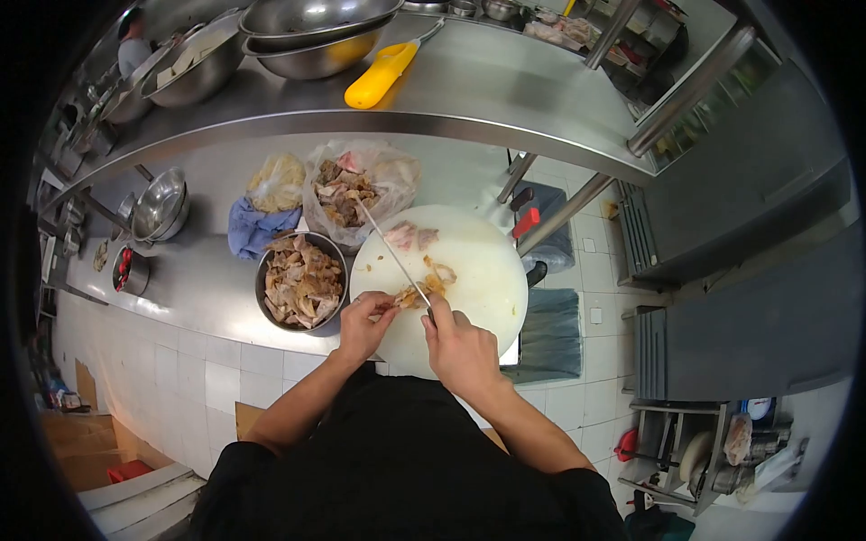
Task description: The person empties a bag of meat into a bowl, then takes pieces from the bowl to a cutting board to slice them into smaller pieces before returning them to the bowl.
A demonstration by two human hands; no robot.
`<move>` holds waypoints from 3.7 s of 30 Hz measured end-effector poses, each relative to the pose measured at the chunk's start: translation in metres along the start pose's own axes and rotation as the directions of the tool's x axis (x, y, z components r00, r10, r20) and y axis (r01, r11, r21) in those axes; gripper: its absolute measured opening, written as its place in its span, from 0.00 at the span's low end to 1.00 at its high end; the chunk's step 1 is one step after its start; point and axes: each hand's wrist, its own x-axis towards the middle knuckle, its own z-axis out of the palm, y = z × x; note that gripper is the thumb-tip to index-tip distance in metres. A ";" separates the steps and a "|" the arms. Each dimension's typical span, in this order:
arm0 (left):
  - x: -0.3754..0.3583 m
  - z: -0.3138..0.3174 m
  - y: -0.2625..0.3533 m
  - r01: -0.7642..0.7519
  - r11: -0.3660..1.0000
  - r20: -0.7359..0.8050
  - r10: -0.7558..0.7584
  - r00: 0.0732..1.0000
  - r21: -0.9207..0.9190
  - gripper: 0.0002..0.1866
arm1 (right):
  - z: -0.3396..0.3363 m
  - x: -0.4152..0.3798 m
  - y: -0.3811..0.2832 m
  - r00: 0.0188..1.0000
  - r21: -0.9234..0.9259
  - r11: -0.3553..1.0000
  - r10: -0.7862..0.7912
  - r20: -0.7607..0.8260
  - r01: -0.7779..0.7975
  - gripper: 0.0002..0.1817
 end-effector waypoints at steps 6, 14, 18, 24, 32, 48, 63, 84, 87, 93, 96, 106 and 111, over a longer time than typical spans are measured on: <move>-0.003 -0.002 0.005 0.001 1.000 0.042 -0.002 0.999 0.028 0.12 | 0.027 0.033 0.023 0.900 -0.196 0.965 0.238 0.364 -0.175 0.16; -0.001 -0.004 0.005 -0.036 0.999 0.115 0.035 0.993 0.006 0.10 | 0.021 0.056 0.019 0.800 -0.236 0.957 0.271 0.535 -0.166 0.18; -0.021 0.002 0.002 -0.234 0.971 0.191 0.219 0.957 0.058 0.10 | 0.037 0.061 0.054 0.842 -0.230 0.955 0.278 0.463 -0.189 0.18; -0.010 -0.008 0.015 -0.093 0.978 0.298 0.033 0.954 0.189 0.41 | 0.017 0.003 0.114 0.818 0.566 0.601 0.314 0.482 -0.564 0.18; 0.123 0.011 -0.004 -0.117 0.856 0.487 -0.170 0.857 0.503 0.82 | 0.016 -0.060 0.153 0.638 0.631 0.206 0.484 0.599 -0.748 0.16; 0.074 -0.064 0.012 -0.185 0.885 -0.141 0.267 0.953 0.427 0.30 | 0.104 0.086 -0.003 0.749 0.693 0.329 0.077 0.658 -0.642 0.11; 0.025 -0.164 -0.077 0.117 0.713 -0.124 -0.042 0.991 0.691 0.38 | 0.097 0.078 0.007 0.787 0.630 0.513 0.166 0.594 -0.583 0.10; 0.206 -0.232 -0.226 -0.142 0.636 0.457 -0.364 0.812 0.758 0.17 | 0.106 0.021 0.088 0.790 0.812 0.318 0.557 0.258 -0.489 0.07; 0.215 -0.246 -0.222 0.153 0.748 0.317 -0.445 0.838 0.645 0.19 | 0.103 0.024 0.089 0.781 0.803 0.304 0.555 0.288 -0.512 0.08; 0.220 -0.251 -0.206 0.345 0.923 0.398 -0.385 0.832 0.173 0.22 | 0.099 0.029 0.082 0.766 0.794 0.292 0.564 0.307 -0.533 0.08; 0.224 -0.244 -0.135 0.407 0.913 0.486 -0.372 0.791 0.035 0.18 | 0.098 0.029 0.083 0.763 0.792 0.286 0.565 0.314 -0.539 0.09; 0.283 -0.112 -0.110 0.102 0.928 0.445 -0.265 0.855 0.357 0.26 | 0.099 0.027 0.087 0.768 0.793 0.291 0.559 0.313 -0.535 0.08; 0.264 -0.039 -0.051 0.047 0.732 0.336 -0.368 0.867 0.680 0.48 | 0.094 0.028 0.084 0.769 0.795 0.276 0.546 0.333 -0.540 0.07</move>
